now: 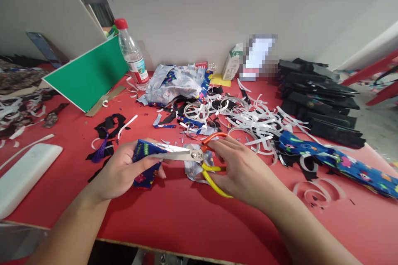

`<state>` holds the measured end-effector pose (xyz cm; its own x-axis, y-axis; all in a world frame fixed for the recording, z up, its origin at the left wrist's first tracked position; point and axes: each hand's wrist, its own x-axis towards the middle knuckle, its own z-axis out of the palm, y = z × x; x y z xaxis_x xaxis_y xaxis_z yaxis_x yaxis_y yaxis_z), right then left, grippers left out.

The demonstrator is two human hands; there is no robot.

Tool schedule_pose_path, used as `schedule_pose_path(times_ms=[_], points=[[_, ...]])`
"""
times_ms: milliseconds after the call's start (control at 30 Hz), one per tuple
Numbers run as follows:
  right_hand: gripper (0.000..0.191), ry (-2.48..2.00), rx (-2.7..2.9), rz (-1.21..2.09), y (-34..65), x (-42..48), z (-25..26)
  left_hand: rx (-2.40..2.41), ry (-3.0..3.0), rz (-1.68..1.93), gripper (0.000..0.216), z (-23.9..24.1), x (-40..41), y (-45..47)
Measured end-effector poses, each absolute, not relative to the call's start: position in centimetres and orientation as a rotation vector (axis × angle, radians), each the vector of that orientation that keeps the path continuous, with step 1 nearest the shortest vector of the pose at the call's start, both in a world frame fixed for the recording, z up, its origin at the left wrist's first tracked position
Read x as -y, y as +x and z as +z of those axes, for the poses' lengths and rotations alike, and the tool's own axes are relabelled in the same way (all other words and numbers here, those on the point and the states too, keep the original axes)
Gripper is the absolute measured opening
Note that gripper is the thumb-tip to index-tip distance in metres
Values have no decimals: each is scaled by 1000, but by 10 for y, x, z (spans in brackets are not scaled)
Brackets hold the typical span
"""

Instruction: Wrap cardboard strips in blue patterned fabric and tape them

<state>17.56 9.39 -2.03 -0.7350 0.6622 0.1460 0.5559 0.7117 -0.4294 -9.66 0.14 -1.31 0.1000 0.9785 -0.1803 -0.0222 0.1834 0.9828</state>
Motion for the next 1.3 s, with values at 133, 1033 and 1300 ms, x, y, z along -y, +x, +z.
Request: schedule_pose_path(times_ms=[133,1033,1300], points=[[11,-978,2627,473,176,-94,-21,-1154,997,1038,33,-19,-1,-97],[14,-943,2636,384,175,-94,-22,-1038,768,1116,26,-27,-2,-91],[24,-1030,2665,474,178,-95,-16,-1056,779,1097,29,-23,-3,-91]])
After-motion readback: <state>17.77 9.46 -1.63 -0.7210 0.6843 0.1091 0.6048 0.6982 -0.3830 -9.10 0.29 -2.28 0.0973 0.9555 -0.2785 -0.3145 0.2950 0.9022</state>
